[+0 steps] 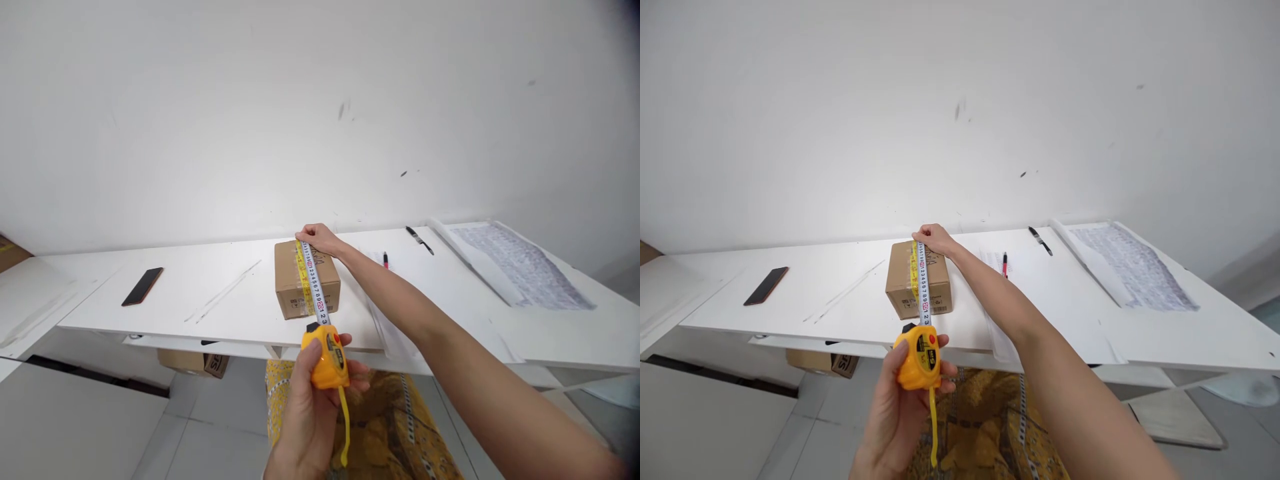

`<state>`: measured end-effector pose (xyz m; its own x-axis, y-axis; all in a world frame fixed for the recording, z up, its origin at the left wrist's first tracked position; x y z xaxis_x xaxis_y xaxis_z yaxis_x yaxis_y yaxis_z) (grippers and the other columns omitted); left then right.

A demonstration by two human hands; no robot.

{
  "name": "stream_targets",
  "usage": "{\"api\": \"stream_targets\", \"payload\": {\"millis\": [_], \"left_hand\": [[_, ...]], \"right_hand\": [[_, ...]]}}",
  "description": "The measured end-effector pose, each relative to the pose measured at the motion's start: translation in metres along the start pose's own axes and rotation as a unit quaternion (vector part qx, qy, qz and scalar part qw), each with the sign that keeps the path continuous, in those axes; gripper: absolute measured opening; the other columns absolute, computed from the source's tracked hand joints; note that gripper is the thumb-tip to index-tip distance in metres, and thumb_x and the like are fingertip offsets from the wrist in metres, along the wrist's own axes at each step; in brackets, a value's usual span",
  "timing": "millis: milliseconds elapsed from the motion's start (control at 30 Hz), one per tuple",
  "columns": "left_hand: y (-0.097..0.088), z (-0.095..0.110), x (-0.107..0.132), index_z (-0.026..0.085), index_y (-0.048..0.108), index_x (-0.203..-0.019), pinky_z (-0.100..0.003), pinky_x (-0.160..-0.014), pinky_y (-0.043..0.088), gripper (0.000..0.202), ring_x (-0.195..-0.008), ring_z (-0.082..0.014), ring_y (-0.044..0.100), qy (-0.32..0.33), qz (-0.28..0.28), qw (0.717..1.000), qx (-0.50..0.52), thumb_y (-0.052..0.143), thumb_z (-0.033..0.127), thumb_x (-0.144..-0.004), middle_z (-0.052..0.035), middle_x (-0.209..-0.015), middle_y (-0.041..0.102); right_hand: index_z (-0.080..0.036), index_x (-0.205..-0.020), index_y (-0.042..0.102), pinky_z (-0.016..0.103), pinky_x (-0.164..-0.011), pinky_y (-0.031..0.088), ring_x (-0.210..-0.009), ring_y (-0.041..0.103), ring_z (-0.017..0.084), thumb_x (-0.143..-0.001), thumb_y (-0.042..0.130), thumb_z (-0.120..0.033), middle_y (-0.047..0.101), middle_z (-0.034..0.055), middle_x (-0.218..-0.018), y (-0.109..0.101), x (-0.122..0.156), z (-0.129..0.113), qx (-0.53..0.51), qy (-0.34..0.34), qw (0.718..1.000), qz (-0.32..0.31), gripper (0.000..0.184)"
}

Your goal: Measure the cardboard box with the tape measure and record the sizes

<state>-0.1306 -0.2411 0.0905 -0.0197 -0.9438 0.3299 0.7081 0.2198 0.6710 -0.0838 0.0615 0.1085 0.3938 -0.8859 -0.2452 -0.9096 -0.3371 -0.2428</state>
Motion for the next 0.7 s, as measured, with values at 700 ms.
{"api": "stream_targets", "payload": {"millis": [700], "left_hand": [[0.006, 0.024, -0.054, 0.012, 0.069, -0.103, -0.034, -0.061, 0.060, 0.041, -0.071, -0.0211, 0.070, 0.034, -0.089, 0.995, -0.019, 0.076, 0.041, -0.075, -0.0144, -0.114, 0.071]], "right_hand": [[-0.020, -0.063, 0.049, 0.027, -0.060, 0.034, -0.062, 0.045, 0.013, -0.077, 0.060, -0.047, 0.049, -0.0032, -0.062, -0.002, -0.003, -0.002, 0.031, -0.037, 0.999, 0.009, 0.032]]}}
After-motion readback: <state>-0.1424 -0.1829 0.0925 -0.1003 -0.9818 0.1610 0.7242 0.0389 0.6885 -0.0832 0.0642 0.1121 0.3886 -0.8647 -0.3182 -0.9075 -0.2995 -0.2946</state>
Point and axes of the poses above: each hand's wrist, its own x-axis away from the middle knuckle, its own y-axis out of the palm, z = x × y, the point moved 6 cm from there along -x, towards the middle knuckle
